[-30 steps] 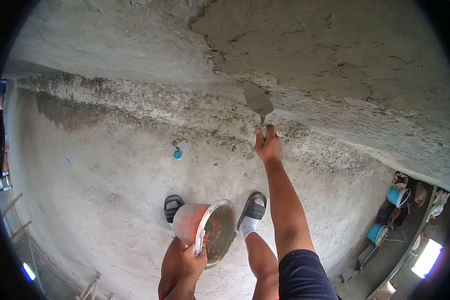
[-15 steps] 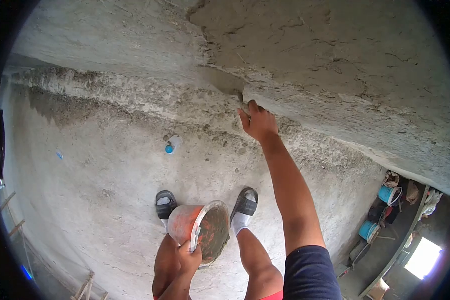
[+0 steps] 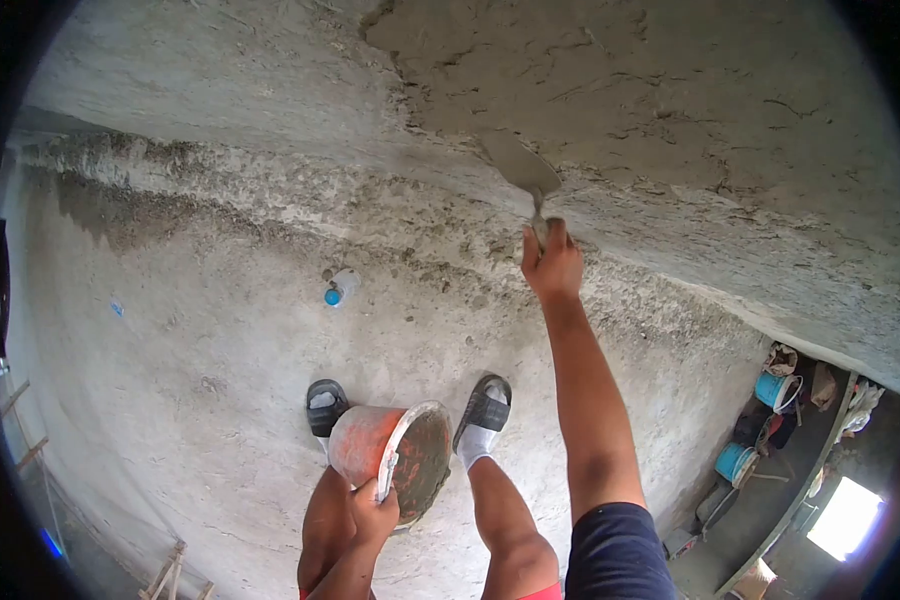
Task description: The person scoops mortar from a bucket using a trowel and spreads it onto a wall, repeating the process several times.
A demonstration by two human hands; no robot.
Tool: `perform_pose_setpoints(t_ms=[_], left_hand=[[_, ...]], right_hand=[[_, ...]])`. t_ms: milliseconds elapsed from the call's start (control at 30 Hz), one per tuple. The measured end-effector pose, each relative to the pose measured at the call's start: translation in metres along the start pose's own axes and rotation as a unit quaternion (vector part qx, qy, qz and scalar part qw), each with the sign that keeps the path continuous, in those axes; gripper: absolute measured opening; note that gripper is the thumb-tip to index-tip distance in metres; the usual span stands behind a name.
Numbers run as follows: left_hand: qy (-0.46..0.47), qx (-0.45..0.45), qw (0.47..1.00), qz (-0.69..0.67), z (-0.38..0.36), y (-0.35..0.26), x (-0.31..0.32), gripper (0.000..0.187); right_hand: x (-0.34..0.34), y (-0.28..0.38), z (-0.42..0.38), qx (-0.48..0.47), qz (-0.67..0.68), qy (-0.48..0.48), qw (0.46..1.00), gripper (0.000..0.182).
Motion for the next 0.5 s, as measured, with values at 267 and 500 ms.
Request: perform_pose_setpoints(t_ms=[267,500], left_hand=[[-0.003,-0.002,0.997,-0.077,-0.015,-0.019,-0.042,0.022],[-0.057,-0.017,0.995,-0.077,-0.021,-0.148,-0.146,0.014]], right_hand=[[-0.037,-0.027,-0.231,0.263,0.029,0.165,0.95,0.054],[-0.221,0.054,-0.341,0.245,0.126,0.273,0.922,0.05]])
Point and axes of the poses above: each hand's wrist, its own z-axis towards the middle knuckle, its own x-axis out of the palm, y = z × x, the point moved 4 cm from there along z, towards the middle knuckle, and after that the axes turned 7 degrees about x, right-handed, at the moved point
